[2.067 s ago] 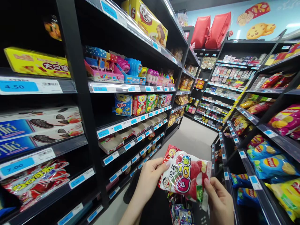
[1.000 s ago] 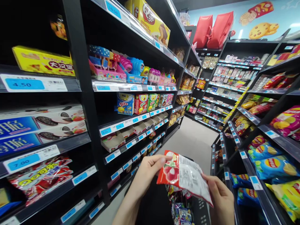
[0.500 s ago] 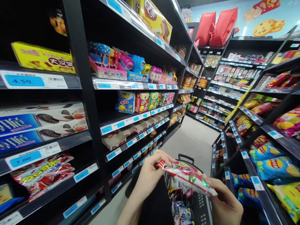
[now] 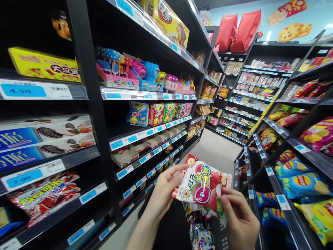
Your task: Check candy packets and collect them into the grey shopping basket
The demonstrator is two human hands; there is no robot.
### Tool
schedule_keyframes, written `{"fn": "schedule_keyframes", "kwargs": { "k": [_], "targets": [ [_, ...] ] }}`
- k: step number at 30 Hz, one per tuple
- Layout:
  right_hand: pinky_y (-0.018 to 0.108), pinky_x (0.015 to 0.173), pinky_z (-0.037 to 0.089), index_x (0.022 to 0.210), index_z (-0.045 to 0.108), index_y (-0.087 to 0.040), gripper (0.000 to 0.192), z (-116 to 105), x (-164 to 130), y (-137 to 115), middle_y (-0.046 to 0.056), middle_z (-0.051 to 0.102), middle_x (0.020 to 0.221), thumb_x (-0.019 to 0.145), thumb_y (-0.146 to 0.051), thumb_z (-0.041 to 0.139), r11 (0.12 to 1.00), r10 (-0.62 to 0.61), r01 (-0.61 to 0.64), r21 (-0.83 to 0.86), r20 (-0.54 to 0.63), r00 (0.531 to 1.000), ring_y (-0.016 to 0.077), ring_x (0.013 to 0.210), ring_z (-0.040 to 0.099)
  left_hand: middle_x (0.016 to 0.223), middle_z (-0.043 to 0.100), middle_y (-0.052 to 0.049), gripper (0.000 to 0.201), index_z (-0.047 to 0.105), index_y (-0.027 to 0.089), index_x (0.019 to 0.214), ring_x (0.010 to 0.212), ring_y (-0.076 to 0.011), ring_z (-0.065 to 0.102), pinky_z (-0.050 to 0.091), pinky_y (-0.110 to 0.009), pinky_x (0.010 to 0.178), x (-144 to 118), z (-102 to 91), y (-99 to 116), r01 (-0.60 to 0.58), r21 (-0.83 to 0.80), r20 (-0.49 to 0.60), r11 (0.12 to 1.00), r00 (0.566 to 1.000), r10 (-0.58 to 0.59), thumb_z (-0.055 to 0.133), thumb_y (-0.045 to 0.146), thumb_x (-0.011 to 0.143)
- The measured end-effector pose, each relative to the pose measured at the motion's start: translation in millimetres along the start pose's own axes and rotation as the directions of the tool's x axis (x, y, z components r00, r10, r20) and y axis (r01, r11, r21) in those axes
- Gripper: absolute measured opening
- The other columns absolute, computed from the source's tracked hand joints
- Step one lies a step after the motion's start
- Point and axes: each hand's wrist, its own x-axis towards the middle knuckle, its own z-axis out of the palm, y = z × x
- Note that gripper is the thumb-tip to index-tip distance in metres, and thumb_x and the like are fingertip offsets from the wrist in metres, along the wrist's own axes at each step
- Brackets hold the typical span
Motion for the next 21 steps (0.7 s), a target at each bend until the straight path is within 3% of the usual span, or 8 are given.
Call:
{"fn": "schedule_keyframes", "kwargs": {
  "k": [2, 4, 6, 8, 10, 12, 17, 21],
  "targets": [
    [0.03, 0.07, 0.057, 0.1, 0.066, -0.024, 0.037, 4, 3, 6, 0.005, 0.072, 0.1, 0.067, -0.025, 0.082, 0.976, 0.184, -0.173, 0.134, -0.076, 0.98, 0.0223, 0.088, 0.07, 0.098, 0.075, -0.012, 0.048, 0.065, 0.014, 0.109, 0.084, -0.0241, 0.071, 0.056, -0.031, 0.074, 1, 0.2, -3, -0.019, 0.06, 0.039, 0.998, 0.999, 0.017, 0.083, 0.02, 0.065],
    [0.034, 0.067, 0.059, 0.118, 0.057, -0.026, 0.059, 8, 6, 10, 0.008, 0.069, 0.114, 0.065, -0.03, 0.084, 0.892, 0.387, -0.357, 0.278, -0.06, 0.92, 0.0259, 0.091, 0.071, 0.101, 0.074, -0.011, 0.065, 0.054, 0.019, 0.125, 0.084, -0.0249, 0.071, 0.056, -0.034, 0.074, 1, 0.2, -6, -0.046, 0.064, 0.064, 0.997, 0.997, 0.042, 0.082, 0.017, 0.066],
    [0.036, 0.064, 0.06, 0.113, 0.06, -0.02, 0.06, 11, 8, 12, 0.012, 0.071, 0.111, 0.061, -0.036, 0.085, 0.799, 0.521, -0.493, 0.344, 0.012, 0.854, 0.0286, 0.087, 0.072, 0.102, 0.074, -0.01, 0.075, 0.043, 0.023, 0.135, 0.084, -0.0248, 0.071, 0.056, -0.034, 0.072, 2, 0.0, -8, -0.056, 0.084, 0.083, 0.995, 0.995, 0.049, 0.079, 0.02, 0.07],
    [0.034, 0.062, 0.06, 0.097, 0.066, -0.016, 0.052, 15, 9, 14, 0.01, 0.076, 0.091, 0.057, -0.041, 0.087, 0.757, 0.576, -0.531, 0.38, -0.003, 0.818, 0.0265, 0.076, 0.072, 0.102, 0.073, -0.01, 0.064, 0.05, 0.02, 0.13, 0.087, -0.0241, 0.07, 0.055, -0.033, 0.076, 2, 0.3, -11, -0.056, 0.166, 0.116, 0.985, 0.993, 0.037, 0.077, 0.023, 0.072],
    [0.029, 0.059, 0.059, 0.087, 0.066, -0.016, 0.046, 18, 8, 15, 0.004, 0.075, 0.076, 0.056, -0.043, 0.087, 0.769, 0.566, -0.493, 0.406, -0.077, 0.821, 0.0208, 0.066, 0.071, 0.101, 0.073, -0.009, 0.037, 0.063, 0.016, 0.111, 0.09, -0.0226, 0.068, 0.052, -0.031, 0.08, 3, 1.6, -14, -0.069, 0.265, 0.131, 0.962, 0.991, 0.035, 0.073, 0.028, 0.077],
    [0.025, 0.058, 0.058, 0.085, 0.066, -0.018, 0.042, 20, 5, 15, 0.001, 0.075, 0.075, 0.06, -0.046, 0.085, 0.794, 0.533, -0.455, 0.403, -0.102, 0.84, 0.0166, 0.064, 0.07, 0.092, 0.073, -0.007, 0.023, 0.067, 0.016, 0.095, 0.085, -0.0205, 0.067, 0.051, -0.028, 0.077, 3, 3.8, -18, -0.076, 0.331, 0.095, 0.941, 0.994, 0.047, 0.068, 0.035, 0.081],
    [0.024, 0.058, 0.057, 0.092, 0.07, -0.015, 0.042, 18, -2, 19, 0.004, 0.075, 0.082, 0.071, -0.052, 0.075, 0.849, 0.492, -0.448, 0.281, -0.111, 0.863, 0.0174, 0.068, 0.07, 0.067, 0.069, -0.001, 0.028, 0.065, 0.017, 0.084, 0.063, -0.0165, 0.062, 0.046, -0.023, 0.058, 1, 8.1, -26, -0.073, 0.423, -0.049, 0.903, 0.993, 0.104, 0.065, 0.045, 0.081],
    [0.026, 0.051, 0.054, 0.085, 0.069, -0.014, 0.043, 18, -6, 20, 0.003, 0.071, 0.067, 0.076, -0.057, 0.068, 0.933, 0.357, -0.337, 0.122, -0.22, 0.908, 0.0177, 0.059, 0.067, 0.056, 0.06, 0.002, 0.031, 0.061, 0.017, 0.066, 0.054, -0.0113, 0.051, 0.038, -0.02, 0.05, -4, 6.0, -24, -0.189, 0.634, -0.124, 0.75, 0.932, 0.34, 0.062, 0.044, 0.083]
  ]
}}
